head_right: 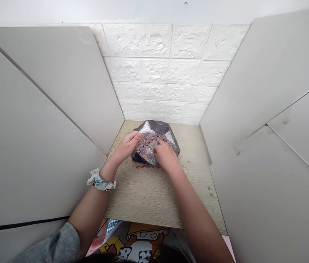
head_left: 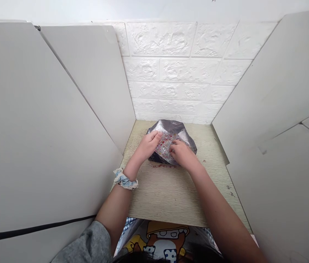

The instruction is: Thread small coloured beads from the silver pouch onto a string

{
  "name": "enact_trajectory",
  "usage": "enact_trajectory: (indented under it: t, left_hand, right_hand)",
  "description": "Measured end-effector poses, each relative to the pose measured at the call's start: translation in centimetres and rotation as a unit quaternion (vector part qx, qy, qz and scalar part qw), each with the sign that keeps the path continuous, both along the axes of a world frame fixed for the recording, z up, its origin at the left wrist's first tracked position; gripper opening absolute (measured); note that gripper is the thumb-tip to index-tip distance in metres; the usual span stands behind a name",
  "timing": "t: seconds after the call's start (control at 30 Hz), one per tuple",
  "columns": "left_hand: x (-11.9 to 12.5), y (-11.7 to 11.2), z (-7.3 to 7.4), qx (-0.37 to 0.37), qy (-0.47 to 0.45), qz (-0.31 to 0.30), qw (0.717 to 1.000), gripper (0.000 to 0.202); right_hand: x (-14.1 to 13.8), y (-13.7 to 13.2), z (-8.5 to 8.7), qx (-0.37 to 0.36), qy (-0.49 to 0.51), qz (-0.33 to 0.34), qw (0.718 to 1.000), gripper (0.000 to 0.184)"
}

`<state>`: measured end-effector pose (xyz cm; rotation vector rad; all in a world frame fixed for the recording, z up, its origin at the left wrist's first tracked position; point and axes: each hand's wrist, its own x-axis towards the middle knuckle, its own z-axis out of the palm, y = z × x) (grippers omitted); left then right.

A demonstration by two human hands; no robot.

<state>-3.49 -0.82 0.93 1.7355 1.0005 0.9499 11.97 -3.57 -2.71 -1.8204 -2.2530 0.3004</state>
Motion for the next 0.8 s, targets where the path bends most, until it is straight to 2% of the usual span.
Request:
enact_trajectory:
  t: [0.33,0.67,0.73,0.8]
  left_hand:
    - [0.3,-0.09,0.48,-0.095,-0.003,-0.035,0.995,0.024]
    - [0.3,-0.11,0.49,-0.084,0.021,-0.041,0.995,0.023]
    - [0.26,-0.1,0.43,-0.079,0.027,-0.044,0.996,0.024]
    - [0.21,-0.14,0.42,-0.073,0.035,-0.043,0.996,0.025]
  right_hand:
    - [-0.19,-0.02,-0.12,-0.013,0.015,0.012,1.0,0.016]
    - [-0.29,0.11,-0.43,-0.033,-0.018,-0.003,0.999,0.017]
    - [-0.3,0.11,-0.36,-0.023,-0.006,-0.006,1.0,0.017]
    - [-0.35,0.15,-0.09,0.002,0.047,-0.014,0.999,0.015]
